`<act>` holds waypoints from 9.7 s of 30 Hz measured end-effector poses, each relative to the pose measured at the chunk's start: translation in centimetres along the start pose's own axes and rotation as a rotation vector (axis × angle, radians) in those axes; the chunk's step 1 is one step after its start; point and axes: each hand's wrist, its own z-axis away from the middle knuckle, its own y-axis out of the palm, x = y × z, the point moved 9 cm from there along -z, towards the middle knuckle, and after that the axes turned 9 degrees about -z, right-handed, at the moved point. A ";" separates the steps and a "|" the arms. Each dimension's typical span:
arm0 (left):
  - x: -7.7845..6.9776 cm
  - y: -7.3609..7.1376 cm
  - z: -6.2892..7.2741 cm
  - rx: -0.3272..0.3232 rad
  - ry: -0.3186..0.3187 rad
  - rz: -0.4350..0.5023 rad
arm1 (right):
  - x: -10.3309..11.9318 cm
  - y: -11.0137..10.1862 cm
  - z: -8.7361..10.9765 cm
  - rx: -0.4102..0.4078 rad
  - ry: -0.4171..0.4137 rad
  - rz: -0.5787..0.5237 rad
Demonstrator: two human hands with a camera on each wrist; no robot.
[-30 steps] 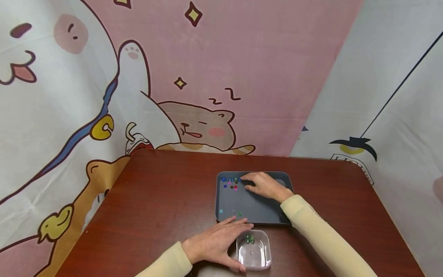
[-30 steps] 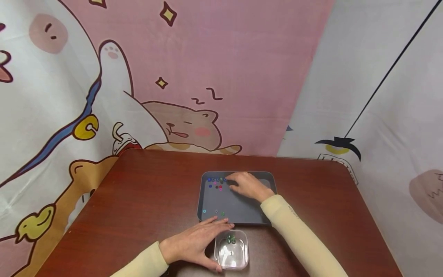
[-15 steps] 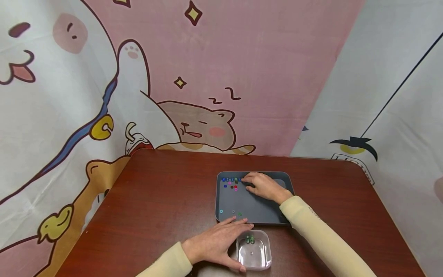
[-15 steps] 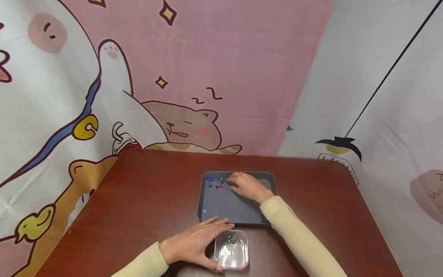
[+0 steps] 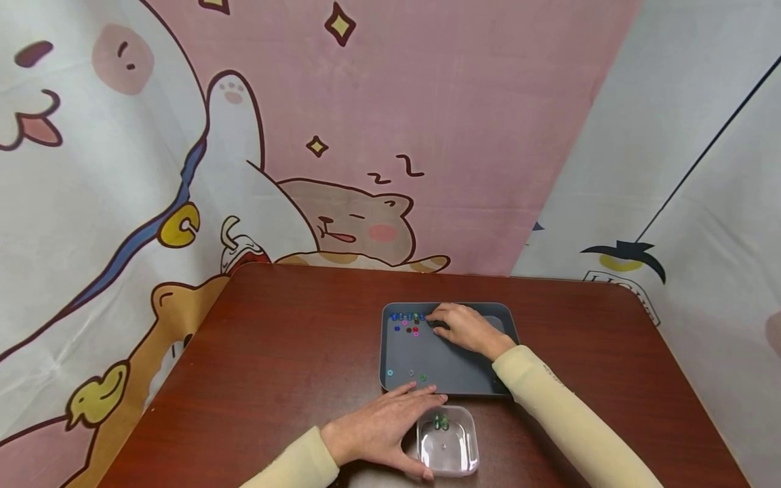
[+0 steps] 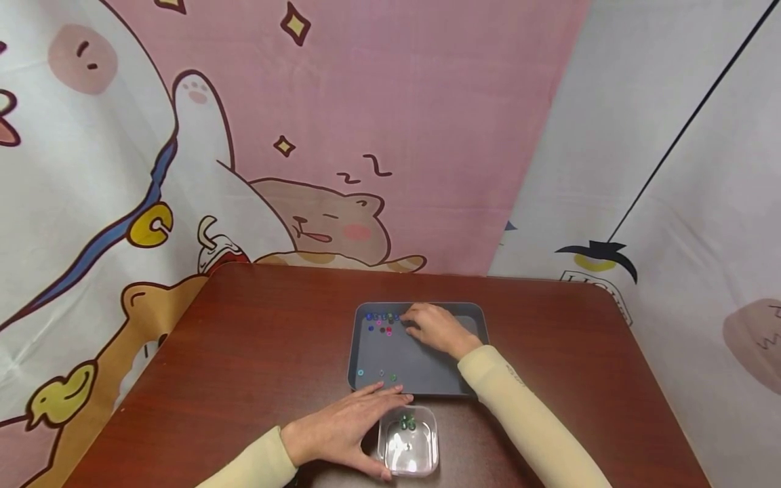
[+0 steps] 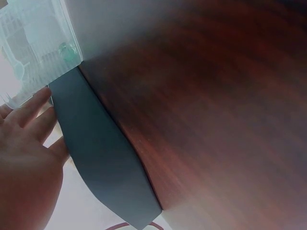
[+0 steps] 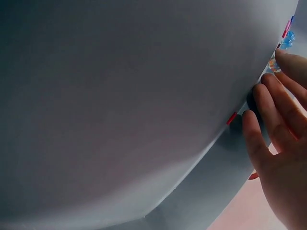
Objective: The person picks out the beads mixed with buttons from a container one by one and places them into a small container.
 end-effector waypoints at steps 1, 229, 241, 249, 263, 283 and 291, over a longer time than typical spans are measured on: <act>0.0 0.0 0.0 0.001 0.000 0.002 | 0.0 0.0 0.0 -0.003 0.000 -0.001; 15.2 -3.4 -10.8 0.046 -0.420 -0.362 | -2.0 -4.2 16.4 -0.122 0.269 -0.013; 15.0 -2.9 -10.6 0.075 -0.373 -0.475 | -2.0 -4.2 16.3 -0.113 0.266 -0.015; 15.0 -2.7 -10.7 0.061 -0.351 -0.509 | -2.0 -4.2 16.3 -0.115 0.263 -0.018; 15.3 -4.2 -10.1 0.020 -0.338 -0.377 | -2.0 -4.2 16.3 -0.096 0.282 -0.033; 7.3 -8.6 -7.5 -0.181 -0.108 -0.300 | -1.9 -4.3 16.1 -0.090 0.274 -0.027; 3.6 -9.3 -5.7 -0.234 -0.011 -0.314 | -1.9 -4.2 16.0 -0.078 0.277 -0.020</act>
